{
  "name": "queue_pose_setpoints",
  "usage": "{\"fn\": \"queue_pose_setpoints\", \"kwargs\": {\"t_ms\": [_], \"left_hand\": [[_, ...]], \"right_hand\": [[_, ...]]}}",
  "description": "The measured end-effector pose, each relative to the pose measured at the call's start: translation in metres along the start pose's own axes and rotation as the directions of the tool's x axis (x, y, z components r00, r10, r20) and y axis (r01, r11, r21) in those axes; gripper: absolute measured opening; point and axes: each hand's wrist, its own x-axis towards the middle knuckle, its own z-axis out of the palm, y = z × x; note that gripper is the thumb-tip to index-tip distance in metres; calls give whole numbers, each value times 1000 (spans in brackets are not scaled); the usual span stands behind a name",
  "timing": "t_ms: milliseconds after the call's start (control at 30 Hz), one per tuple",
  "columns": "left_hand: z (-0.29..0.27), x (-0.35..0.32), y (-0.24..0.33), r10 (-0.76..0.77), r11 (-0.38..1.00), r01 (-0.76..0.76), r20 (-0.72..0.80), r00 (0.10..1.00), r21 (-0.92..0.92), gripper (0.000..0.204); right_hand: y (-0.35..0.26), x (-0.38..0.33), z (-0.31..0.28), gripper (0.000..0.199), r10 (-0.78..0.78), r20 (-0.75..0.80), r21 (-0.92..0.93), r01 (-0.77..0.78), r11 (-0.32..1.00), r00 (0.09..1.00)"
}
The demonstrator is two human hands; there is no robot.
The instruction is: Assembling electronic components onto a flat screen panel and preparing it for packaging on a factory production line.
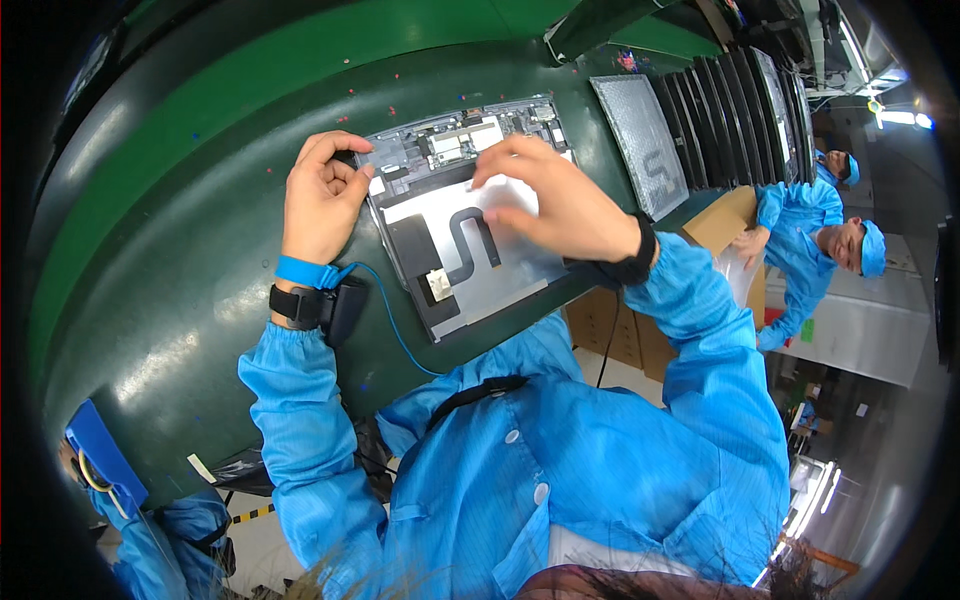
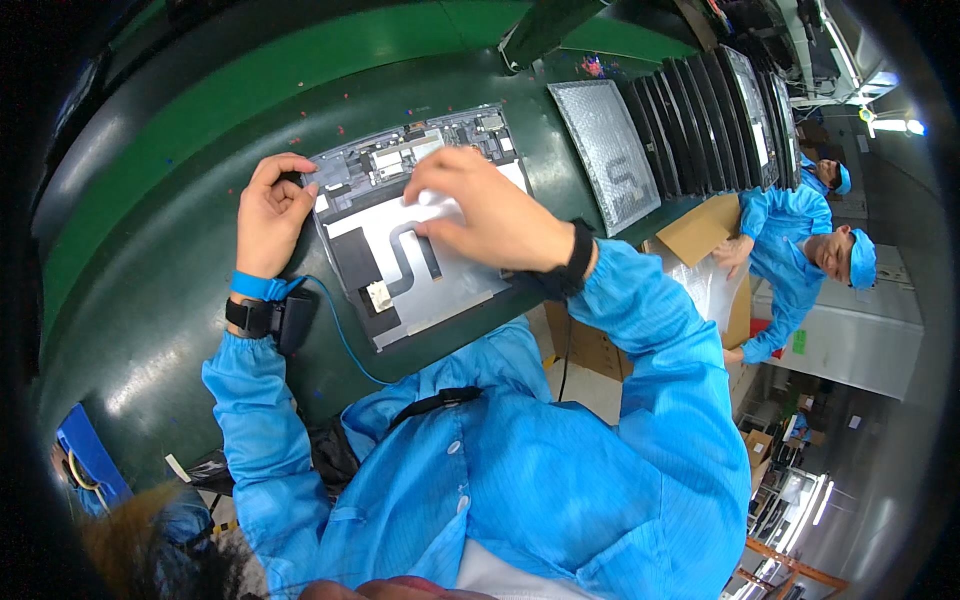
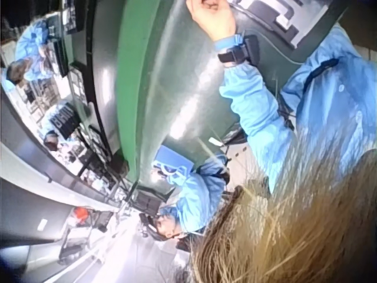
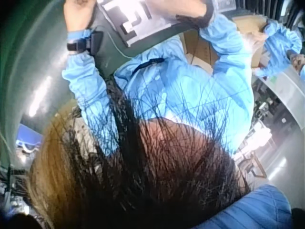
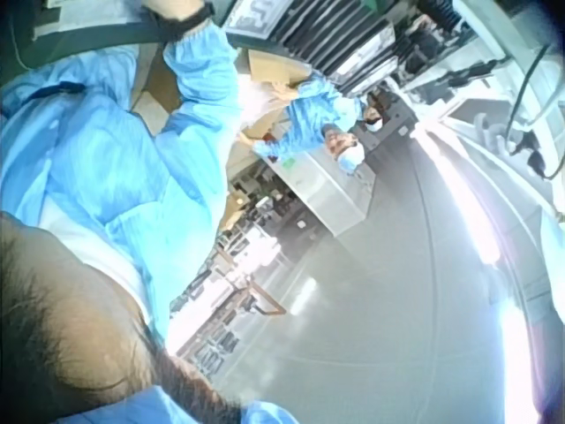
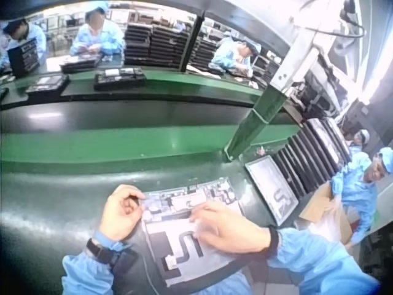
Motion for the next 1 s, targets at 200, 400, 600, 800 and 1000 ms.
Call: {"fn": "queue_pose_setpoints", "kwargs": {"t_ms": [200, 400, 600, 800, 1000], "left_hand": [[0, 2, -2, 20, 1000, -20, 5, 1000, -1, 23], [-4, 2, -7, 12, 1000, -12, 22, 1000, 3, 24], [-5, 3, -8, 12, 1000, -12, 12, 1000, 28, 24], [-5, 2, -9, 37, 998, -37, 5, 999, 42, 23], [-3, 2, -8, 52, 999, -51, -18, 998, 15, 19]], "right_hand": [[-6, -38, 17, 53, -87, 81, -134, 97, 986, 993], [7, -36, 33, 51, -56, -22, -123, 53, 991, 998], [2, -28, 29, 42, -119, 6, 30, 119, 992, 993], [-5, -21, 23, 21, 30, 41, 340, -42, 939, 999], [15, -7, 35, 12, 62, -121, 355, -15, 935, 991]]}}
